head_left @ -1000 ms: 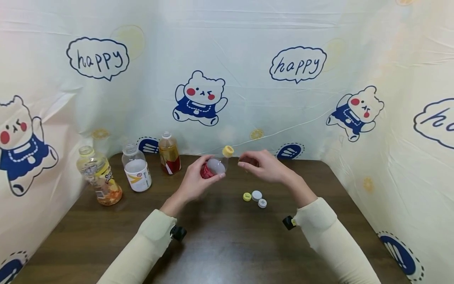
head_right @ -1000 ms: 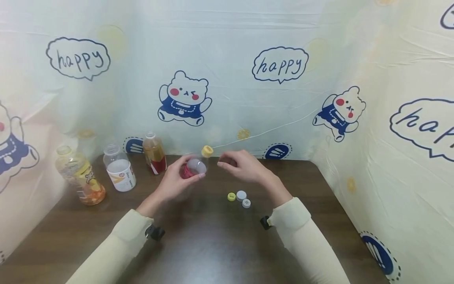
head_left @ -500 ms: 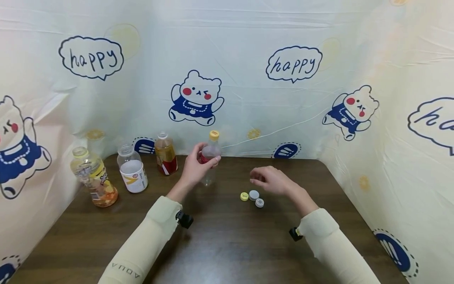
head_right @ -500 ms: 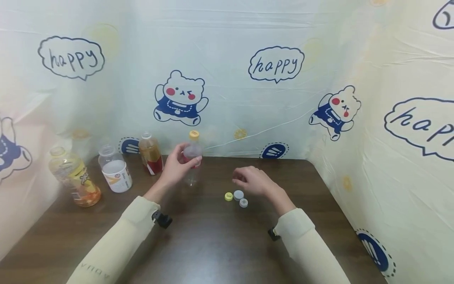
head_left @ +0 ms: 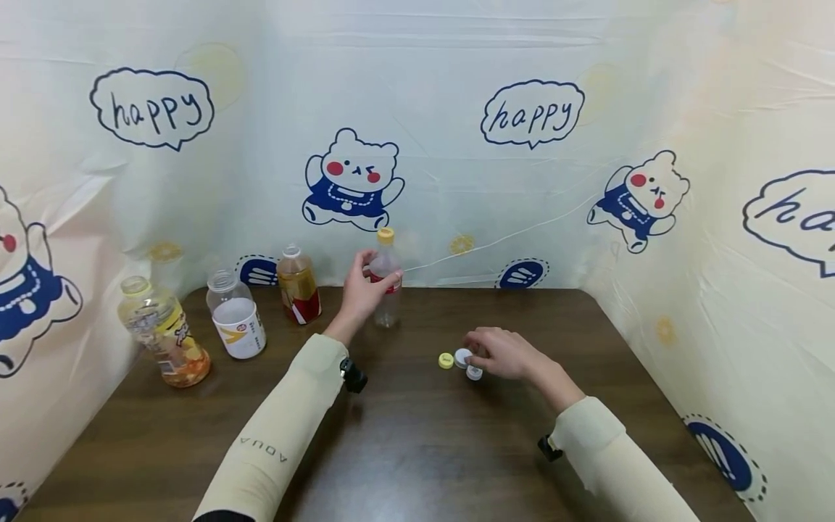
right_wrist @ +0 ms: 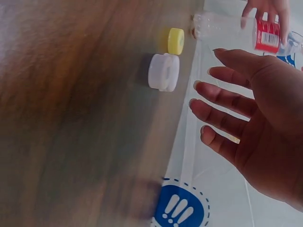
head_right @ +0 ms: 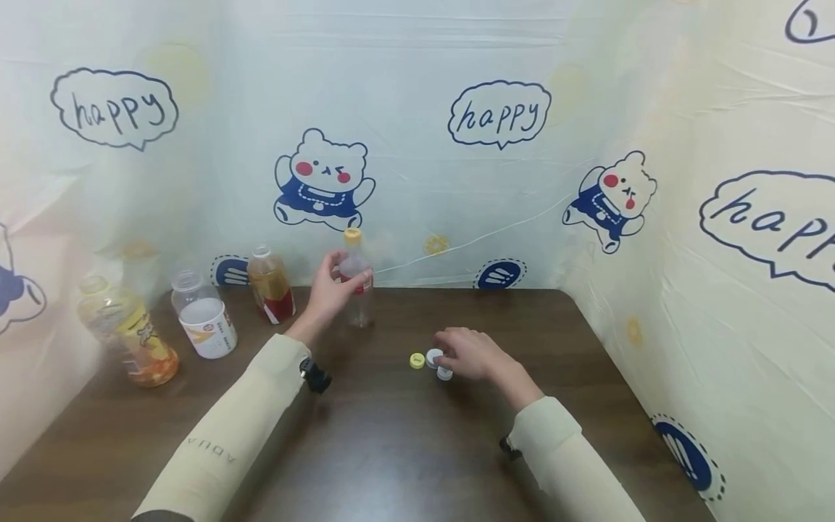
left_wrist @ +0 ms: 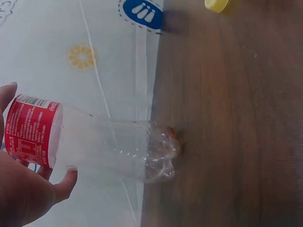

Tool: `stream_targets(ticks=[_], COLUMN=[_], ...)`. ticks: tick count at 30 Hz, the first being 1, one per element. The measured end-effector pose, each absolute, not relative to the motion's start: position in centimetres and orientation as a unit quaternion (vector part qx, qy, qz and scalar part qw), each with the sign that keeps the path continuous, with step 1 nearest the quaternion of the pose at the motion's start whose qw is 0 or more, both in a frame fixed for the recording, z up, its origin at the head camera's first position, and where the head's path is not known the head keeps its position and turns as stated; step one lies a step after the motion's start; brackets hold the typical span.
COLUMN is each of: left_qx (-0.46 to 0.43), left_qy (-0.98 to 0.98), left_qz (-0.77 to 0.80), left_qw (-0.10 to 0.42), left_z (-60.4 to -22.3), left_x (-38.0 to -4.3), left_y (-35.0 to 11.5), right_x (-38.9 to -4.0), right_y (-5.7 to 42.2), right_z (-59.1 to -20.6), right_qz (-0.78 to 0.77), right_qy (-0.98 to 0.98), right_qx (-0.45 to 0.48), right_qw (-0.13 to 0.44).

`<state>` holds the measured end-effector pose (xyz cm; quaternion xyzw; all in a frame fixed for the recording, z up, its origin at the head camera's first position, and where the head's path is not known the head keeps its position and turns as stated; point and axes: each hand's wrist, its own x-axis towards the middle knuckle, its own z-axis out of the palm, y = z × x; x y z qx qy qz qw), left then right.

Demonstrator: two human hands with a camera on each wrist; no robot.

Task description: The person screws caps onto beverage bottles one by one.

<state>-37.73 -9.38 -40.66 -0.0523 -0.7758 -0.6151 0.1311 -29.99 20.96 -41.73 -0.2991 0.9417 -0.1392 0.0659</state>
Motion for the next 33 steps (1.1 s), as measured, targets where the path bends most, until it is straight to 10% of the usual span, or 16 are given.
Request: stream_targets(ticks=[20, 33], left_qx=[-0.057, -0.064], left_qy=[-0.784, -0.818], left_qz=[-0.599, -0.420], left_qw=[0.154, 0.387], left_z=[-40.5, -39.7], left_x=[-39.9, -34.8], left_y=[-9.3, -13.9], right_x=[-29.9, -29.4], right_y=[20.8, 20.5], right_z=[-43.9, -44.3], right_qz=[-0.066, -0.044], right_qy=[0.953, 0.955], right_qx=[-0.290, -0.290], right_qw=[0.066, 0.052])
